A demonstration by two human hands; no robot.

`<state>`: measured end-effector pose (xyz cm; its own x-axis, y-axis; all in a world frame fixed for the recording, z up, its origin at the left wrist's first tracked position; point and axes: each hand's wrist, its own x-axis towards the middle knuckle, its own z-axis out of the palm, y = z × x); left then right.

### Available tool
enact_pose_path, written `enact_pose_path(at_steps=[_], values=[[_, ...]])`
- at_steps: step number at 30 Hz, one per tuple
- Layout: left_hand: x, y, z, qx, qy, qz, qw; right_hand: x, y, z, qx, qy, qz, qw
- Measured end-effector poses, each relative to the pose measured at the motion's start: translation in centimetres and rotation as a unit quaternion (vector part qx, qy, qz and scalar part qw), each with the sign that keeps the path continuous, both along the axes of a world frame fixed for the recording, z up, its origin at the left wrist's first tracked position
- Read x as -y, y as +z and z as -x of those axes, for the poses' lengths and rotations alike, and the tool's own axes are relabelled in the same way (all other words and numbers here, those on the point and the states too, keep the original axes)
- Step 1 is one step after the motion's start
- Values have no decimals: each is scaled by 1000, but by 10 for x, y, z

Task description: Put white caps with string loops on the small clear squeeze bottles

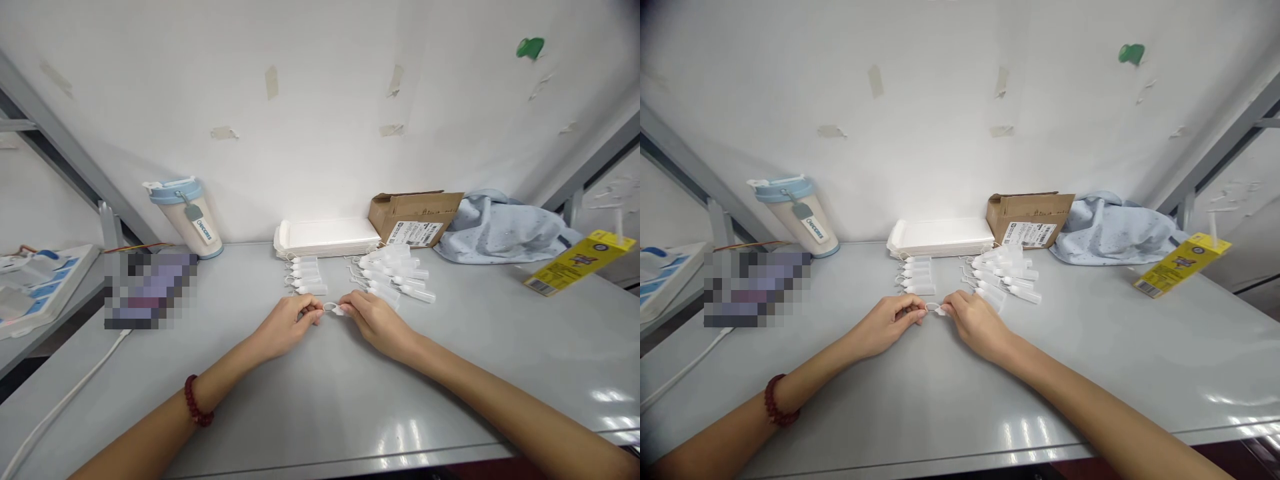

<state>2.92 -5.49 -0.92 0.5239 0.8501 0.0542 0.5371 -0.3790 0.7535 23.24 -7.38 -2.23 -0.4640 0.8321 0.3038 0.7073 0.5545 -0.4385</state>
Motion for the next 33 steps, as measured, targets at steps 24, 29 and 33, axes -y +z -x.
enact_pose_path(at_steps=[24,29,33], values=[[-1,-1,0,5,0,37,999,0,0,1,-3,7,-1,1000],[-1,-1,0,5,2,51,999,-1,-1,1,-16,11,18,1000],[-1,-1,-1,4,4,52,999,0,-1,1,-36,17,23,999]])
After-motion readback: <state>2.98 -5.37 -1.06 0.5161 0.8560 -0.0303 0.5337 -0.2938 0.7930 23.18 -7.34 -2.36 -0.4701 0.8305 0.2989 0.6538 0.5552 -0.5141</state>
